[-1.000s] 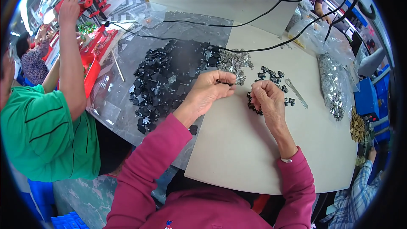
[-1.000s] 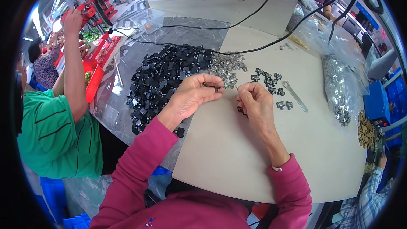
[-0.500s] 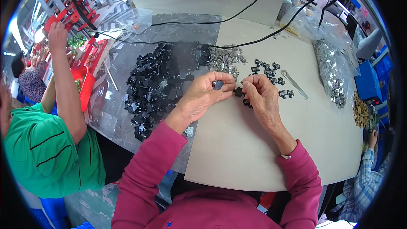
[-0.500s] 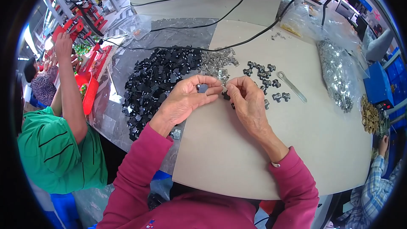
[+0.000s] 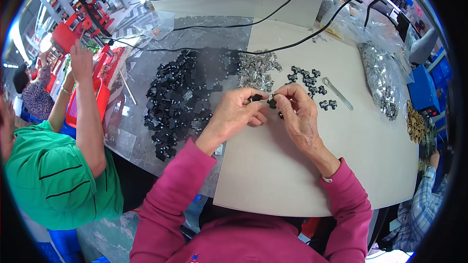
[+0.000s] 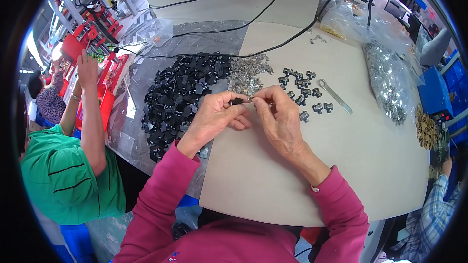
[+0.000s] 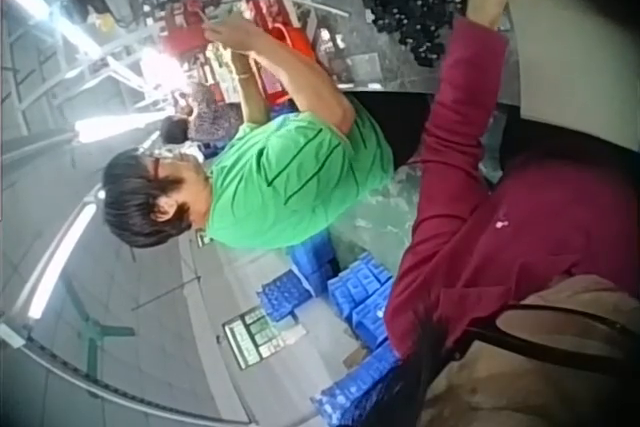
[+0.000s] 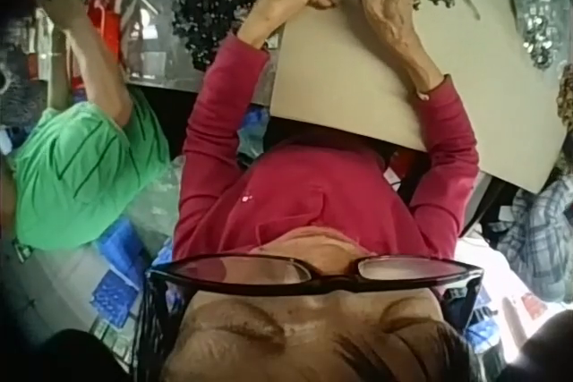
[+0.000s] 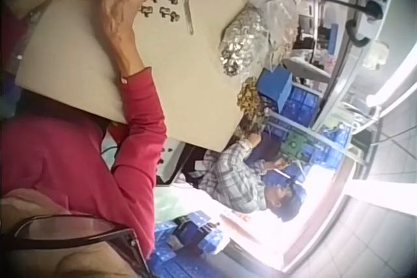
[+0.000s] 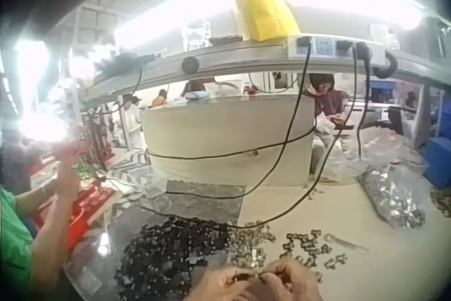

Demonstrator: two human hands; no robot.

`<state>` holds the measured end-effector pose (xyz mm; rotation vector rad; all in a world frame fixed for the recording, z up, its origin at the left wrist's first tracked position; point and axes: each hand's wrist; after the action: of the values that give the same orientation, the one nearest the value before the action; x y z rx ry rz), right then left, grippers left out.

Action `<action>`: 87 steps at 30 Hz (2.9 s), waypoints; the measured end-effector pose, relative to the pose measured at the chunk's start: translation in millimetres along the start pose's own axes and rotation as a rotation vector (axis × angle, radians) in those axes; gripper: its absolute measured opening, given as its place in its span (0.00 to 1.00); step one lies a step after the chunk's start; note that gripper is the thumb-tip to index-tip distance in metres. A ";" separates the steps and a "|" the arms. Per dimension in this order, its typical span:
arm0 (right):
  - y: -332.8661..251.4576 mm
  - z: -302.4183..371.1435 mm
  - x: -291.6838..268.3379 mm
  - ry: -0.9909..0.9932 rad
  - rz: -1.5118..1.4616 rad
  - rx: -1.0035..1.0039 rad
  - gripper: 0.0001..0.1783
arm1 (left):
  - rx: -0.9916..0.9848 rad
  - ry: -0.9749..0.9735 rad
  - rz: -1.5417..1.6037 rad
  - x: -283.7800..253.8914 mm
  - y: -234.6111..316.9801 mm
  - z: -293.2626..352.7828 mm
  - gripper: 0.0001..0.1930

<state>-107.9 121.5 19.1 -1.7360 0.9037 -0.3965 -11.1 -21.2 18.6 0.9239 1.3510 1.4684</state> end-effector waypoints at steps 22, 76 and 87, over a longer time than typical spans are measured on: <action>16.0 -0.8 3.2 -0.058 0.388 -0.512 0.09 | 0.034 0.011 0.246 0.9 0.9 0.8 0.08; 28.0 -2.0 2.5 0.010 0.498 -0.493 0.09 | 0.017 -0.002 0.385 0.9 -5.0 -1.6 0.14; 20.5 0.6 4.8 -0.008 0.309 -0.361 0.07 | -0.011 0.039 0.258 0.4 -3.3 -2.6 0.13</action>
<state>-112.1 115.8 -0.7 -1.8768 1.2747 -0.0214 -13.2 -21.7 14.9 1.0990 1.2866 1.6937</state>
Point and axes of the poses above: each hand's wrist, its own z-axis away from the middle knuckle, its own x-axis out of the palm, y = z × x, and after that the axes turned 5 degrees about -z, right-handed
